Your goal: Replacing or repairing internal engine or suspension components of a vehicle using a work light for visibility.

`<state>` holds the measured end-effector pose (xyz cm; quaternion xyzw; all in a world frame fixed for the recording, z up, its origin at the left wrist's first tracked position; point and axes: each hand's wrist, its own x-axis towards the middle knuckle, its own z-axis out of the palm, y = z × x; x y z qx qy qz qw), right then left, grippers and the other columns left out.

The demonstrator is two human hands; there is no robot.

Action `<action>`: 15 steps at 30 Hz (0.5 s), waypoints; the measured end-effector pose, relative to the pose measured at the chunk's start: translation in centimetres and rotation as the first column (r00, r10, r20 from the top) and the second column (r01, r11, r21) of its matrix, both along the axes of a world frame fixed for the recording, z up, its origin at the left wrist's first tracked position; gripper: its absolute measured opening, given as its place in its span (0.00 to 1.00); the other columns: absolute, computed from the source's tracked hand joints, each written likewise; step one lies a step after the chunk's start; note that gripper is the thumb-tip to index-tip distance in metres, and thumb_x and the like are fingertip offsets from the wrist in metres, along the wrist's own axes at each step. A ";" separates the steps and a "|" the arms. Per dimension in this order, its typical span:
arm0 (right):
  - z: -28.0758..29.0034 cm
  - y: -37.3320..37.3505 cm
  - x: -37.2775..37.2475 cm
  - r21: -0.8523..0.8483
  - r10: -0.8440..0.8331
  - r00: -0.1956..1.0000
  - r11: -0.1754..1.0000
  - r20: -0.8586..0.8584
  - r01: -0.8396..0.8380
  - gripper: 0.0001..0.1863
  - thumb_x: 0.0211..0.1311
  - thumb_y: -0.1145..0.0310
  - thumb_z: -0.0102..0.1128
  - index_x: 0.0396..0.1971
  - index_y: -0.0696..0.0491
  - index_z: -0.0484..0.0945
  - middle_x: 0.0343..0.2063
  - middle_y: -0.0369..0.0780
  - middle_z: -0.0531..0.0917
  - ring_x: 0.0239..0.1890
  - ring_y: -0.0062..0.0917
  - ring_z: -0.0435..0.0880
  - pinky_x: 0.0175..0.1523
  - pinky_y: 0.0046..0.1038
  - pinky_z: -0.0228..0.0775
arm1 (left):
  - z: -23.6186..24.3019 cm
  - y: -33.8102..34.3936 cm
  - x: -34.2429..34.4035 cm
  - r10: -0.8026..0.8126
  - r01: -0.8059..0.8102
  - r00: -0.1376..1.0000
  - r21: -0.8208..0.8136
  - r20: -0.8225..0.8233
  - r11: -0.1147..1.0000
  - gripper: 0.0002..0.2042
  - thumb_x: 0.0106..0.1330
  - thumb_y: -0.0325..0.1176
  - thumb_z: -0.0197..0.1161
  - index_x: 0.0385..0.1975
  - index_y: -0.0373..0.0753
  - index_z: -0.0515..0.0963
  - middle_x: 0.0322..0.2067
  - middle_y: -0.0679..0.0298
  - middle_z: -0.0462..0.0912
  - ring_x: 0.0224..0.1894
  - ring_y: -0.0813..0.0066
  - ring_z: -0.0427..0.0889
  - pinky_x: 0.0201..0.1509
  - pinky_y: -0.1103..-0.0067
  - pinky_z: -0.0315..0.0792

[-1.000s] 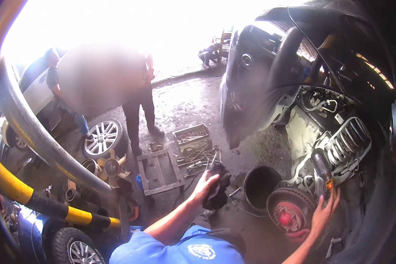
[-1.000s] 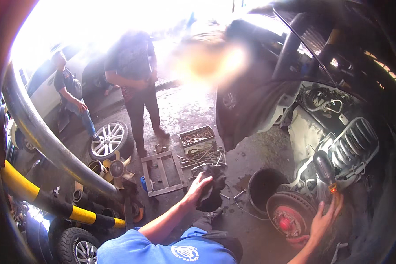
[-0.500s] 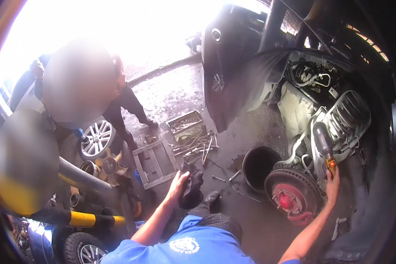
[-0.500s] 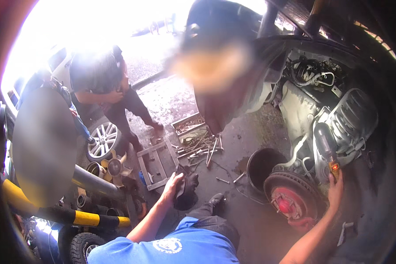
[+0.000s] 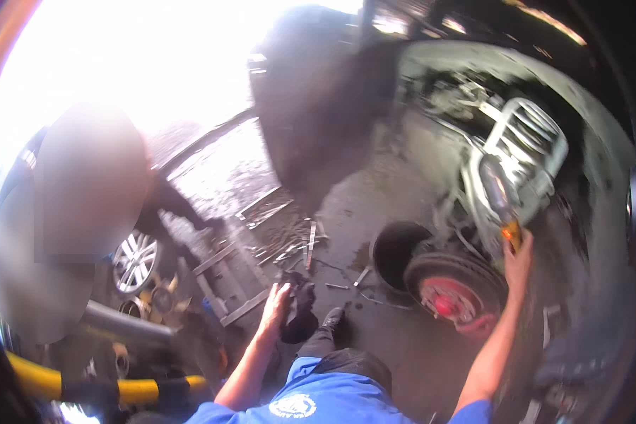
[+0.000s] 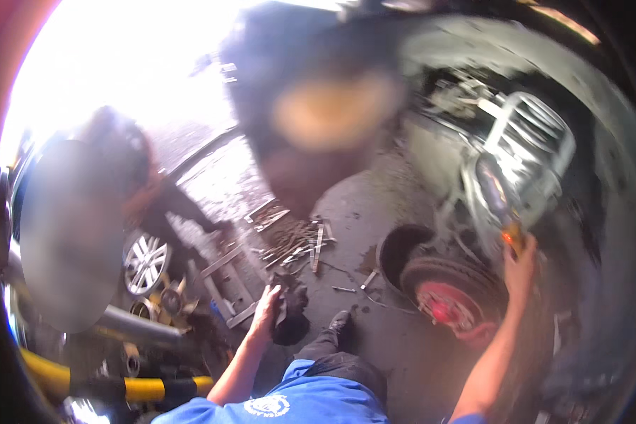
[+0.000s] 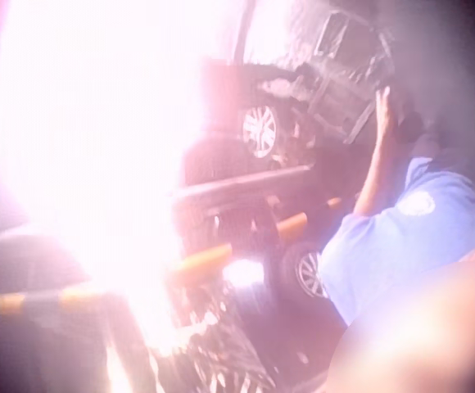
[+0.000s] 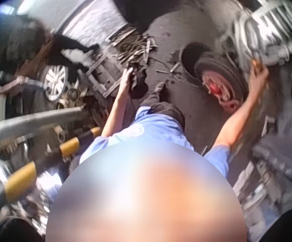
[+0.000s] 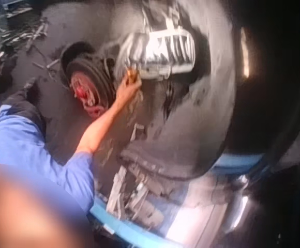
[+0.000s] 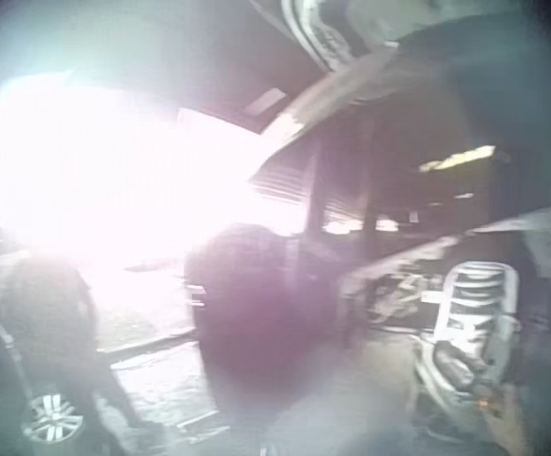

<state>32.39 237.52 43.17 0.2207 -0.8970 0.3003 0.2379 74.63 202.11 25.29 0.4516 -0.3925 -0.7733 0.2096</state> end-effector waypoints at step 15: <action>3.2 -2.3 1.9 0.002 0.029 0.990 1.000 -0.135 -0.029 0.27 0.61 0.58 0.66 0.59 0.46 0.72 0.48 0.50 0.82 0.49 0.50 0.80 0.48 0.41 0.74 | 1.3 2.6 -12.0 -0.197 0.179 0.969 -0.131 -0.146 0.975 0.26 0.69 0.43 0.59 0.65 0.46 0.65 0.47 0.64 0.76 0.47 0.75 0.74 0.51 0.77 0.68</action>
